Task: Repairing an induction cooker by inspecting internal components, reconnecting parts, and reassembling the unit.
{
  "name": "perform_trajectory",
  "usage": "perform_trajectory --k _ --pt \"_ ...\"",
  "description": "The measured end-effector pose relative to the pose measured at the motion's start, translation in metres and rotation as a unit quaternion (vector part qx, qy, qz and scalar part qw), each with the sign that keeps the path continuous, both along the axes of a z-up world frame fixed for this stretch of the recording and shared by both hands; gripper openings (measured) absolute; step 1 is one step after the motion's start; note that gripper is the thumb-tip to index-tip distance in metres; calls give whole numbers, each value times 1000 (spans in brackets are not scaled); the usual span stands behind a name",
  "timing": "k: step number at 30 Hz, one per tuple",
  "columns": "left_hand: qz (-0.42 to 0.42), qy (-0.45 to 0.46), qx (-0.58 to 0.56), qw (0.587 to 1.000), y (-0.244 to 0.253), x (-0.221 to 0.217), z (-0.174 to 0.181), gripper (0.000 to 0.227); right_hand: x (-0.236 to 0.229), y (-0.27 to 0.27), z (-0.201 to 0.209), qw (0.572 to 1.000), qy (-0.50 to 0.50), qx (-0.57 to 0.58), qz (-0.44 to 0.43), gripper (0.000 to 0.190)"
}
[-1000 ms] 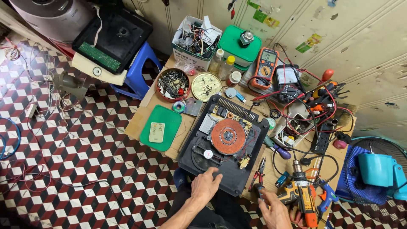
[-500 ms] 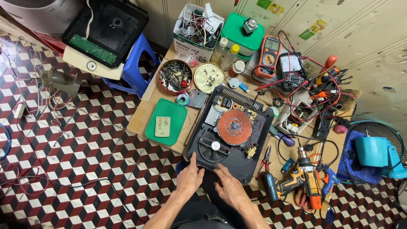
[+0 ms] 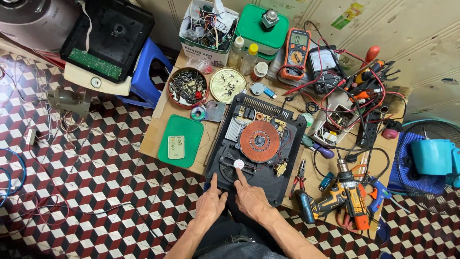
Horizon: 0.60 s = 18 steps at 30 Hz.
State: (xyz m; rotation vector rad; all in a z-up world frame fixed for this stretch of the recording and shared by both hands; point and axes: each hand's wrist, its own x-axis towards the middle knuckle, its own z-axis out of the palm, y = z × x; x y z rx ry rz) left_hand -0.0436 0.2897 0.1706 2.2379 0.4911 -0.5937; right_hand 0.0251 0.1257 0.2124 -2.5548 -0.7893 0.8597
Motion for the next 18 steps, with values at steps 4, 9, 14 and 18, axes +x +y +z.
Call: perform_trajectory --k 4,9,14,18 --pt "0 35 -9 999 -4 7 7 89 3 -2 -5 999 13 -40 27 34" --pt "-2 26 -12 1000 -6 9 2 88 4 -3 -9 1000 8 -15 17 36" --pt "-6 15 -10 1000 -9 11 -11 90 4 -6 -13 1000 3 4 9 34" --pt "9 21 5 1000 -8 13 1 91 10 -1 -13 999 17 0 32 32"
